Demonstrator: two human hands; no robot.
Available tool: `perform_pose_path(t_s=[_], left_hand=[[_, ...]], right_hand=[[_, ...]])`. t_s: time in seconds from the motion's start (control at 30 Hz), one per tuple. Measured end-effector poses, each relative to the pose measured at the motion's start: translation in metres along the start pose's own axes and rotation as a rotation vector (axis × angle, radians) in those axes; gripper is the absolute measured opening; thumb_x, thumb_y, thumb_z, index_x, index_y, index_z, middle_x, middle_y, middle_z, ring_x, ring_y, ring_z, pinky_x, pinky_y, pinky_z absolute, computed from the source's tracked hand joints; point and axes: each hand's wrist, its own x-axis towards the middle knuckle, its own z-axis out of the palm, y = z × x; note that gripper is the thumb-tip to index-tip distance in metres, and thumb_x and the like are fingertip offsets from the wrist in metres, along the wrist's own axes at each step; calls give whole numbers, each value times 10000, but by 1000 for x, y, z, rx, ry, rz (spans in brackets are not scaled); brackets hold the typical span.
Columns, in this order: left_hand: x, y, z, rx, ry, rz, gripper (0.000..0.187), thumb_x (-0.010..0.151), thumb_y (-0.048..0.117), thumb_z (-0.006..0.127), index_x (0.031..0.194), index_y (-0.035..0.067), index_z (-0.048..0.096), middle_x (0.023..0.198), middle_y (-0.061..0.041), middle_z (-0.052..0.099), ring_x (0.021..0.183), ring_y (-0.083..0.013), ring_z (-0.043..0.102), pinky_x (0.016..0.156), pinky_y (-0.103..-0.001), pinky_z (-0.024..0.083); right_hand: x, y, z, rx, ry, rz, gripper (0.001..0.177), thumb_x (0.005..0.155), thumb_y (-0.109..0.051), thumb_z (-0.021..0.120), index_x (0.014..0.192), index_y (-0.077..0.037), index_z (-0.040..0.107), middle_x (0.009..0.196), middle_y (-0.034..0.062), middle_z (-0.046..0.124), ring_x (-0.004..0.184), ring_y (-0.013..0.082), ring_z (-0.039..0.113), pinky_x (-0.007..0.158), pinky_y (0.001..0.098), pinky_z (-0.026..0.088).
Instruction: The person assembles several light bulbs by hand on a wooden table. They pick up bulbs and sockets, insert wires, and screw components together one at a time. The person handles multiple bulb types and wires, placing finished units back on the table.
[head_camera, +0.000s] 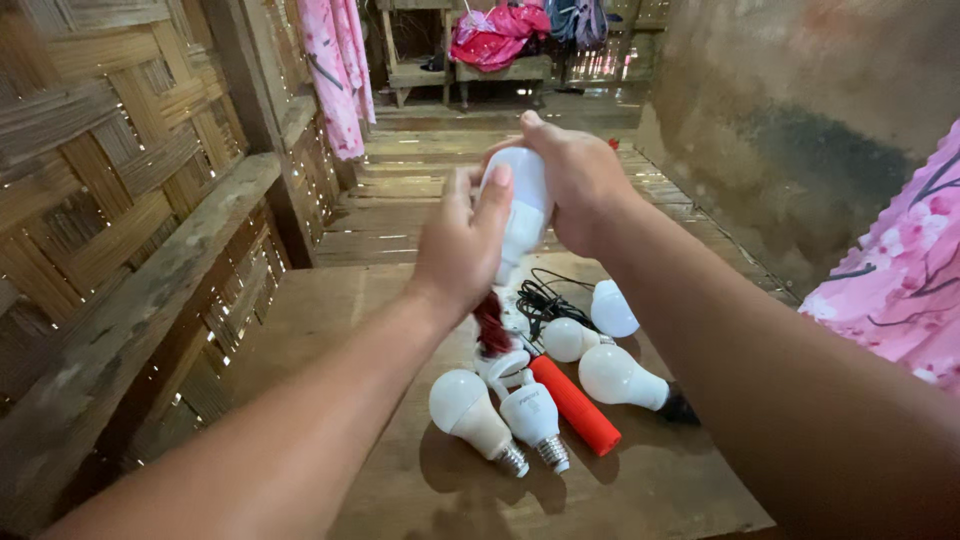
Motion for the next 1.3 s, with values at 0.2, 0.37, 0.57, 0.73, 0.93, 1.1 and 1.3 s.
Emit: perform_pose_path(t_s=[0.2,0.37,0.57,0.73,0.93,1.1,1.3], left_hand=[[14,-8,3,-293,-33,-229,599,984,570,483,1178,15,600,872,-81,691,677,-163,656,576,-342,553],[22,-20,2,-440,175,-84,569,986,562,446,1263,74,540,1070,-74,676,926,-143,667,797,-330,573],[40,-19,-14,-492,369,-71,554,1014,526,464,1309,57,478,1207,-137,637,1057,-212,647,891,-375,553],[39,-11,-29,-1,294,282,465,1049,357,632,1351,11,556,1318,-145,629,1181,-176,617,994,-333,512],[46,4,-54,192,113,243,363,924,318,729,1126,16,748,965,-61,776,854,-128,711,772,-291,576],[58,23,-66,52,-229,-127,432,951,442,671,1035,22,728,939,-98,736,779,-161,679,685,-327,550],[52,30,-54,-74,-88,-512,377,956,446,551,948,100,700,844,-66,701,700,-180,663,617,-370,530]], right_hand=[[-3,20,7,-77,-112,-309,581,1048,-401,403,1381,34,597,1370,174,653,1217,252,647,1022,364,540],[-11,50,23,-182,-8,-321,656,1052,-365,455,1607,-132,194,1516,77,472,1333,210,514,1065,347,453],[-29,67,29,-147,-167,-238,499,1096,-369,476,1446,-13,461,1214,109,607,1074,179,572,918,328,493],[-26,61,31,-83,-177,-181,426,1048,-413,440,1267,-65,552,1028,47,646,853,125,621,747,320,561],[-31,60,27,-170,-141,-133,477,1053,-472,415,1249,-46,506,909,102,628,647,173,548,562,326,495],[-34,54,24,-556,-218,-434,452,1106,-372,525,1406,-40,465,1155,148,658,986,211,615,845,361,541],[-49,33,14,-952,-155,-613,569,1019,-390,560,1459,-58,418,1163,207,702,1004,281,722,869,402,557]])
